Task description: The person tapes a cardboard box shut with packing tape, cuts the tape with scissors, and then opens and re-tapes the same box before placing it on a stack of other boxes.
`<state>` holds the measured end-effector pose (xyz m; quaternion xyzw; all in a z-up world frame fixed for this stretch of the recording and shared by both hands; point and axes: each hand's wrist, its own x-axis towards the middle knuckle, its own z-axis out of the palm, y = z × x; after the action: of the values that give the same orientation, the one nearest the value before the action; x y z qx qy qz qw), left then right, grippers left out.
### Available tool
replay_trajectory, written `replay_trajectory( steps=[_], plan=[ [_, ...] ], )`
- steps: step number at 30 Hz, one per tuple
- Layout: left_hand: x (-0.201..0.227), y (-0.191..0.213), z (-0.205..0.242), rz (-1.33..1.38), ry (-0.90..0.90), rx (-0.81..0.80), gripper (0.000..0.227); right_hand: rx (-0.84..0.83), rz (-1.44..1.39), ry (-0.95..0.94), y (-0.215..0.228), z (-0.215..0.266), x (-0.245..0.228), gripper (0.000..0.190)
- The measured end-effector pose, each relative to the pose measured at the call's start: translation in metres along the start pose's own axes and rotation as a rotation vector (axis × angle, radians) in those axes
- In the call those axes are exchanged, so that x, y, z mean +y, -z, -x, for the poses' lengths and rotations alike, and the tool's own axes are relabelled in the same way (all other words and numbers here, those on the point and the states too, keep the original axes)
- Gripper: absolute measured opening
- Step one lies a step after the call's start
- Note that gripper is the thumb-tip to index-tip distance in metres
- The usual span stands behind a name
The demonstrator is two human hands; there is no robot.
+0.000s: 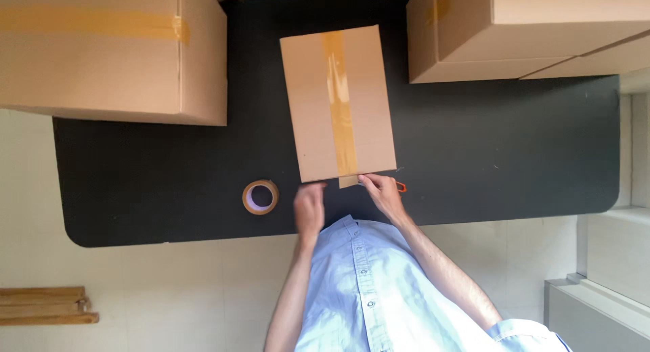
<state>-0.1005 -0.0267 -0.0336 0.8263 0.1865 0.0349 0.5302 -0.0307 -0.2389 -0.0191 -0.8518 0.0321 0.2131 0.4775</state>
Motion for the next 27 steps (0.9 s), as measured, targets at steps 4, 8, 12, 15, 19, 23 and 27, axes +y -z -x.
replay_trajectory(
  steps=[4, 8, 12, 15, 19, 23, 27],
  plan=[
    [0.015, -0.027, -0.005, 0.266, 0.176, -0.190, 0.038, 0.038, -0.110, -0.033, -0.015, 0.000, 0.001, 0.025],
    [0.008, -0.052, -0.014, 0.338, 0.294, -0.113, 0.029, 0.079, -0.164, -0.030, -0.016, 0.002, -0.022, 0.019],
    [-0.006, -0.065, -0.019, 0.315, 0.278, -0.042, 0.020, 0.107, -0.163, 0.022, -0.013, 0.004, -0.033, 0.022],
    [-0.005, -0.064, -0.021, 0.279, 0.262, -0.027, 0.020, 0.110, -0.153, 0.046, -0.015, -0.002, -0.023, 0.021],
    [0.005, -0.059, -0.021, 0.239, 0.286, -0.027, 0.020, 0.148, -0.085, 0.052, -0.017, -0.003, -0.011, 0.021],
    [0.017, -0.055, -0.021, 0.261, 0.326, -0.026, 0.022, 0.174, -0.036, 0.074, -0.018, 0.000, -0.011, 0.021],
    [0.018, -0.055, -0.019, 0.257, 0.354, -0.023, 0.024, 0.189, -0.016, 0.103, -0.020, 0.000, -0.012, 0.022]
  ],
)
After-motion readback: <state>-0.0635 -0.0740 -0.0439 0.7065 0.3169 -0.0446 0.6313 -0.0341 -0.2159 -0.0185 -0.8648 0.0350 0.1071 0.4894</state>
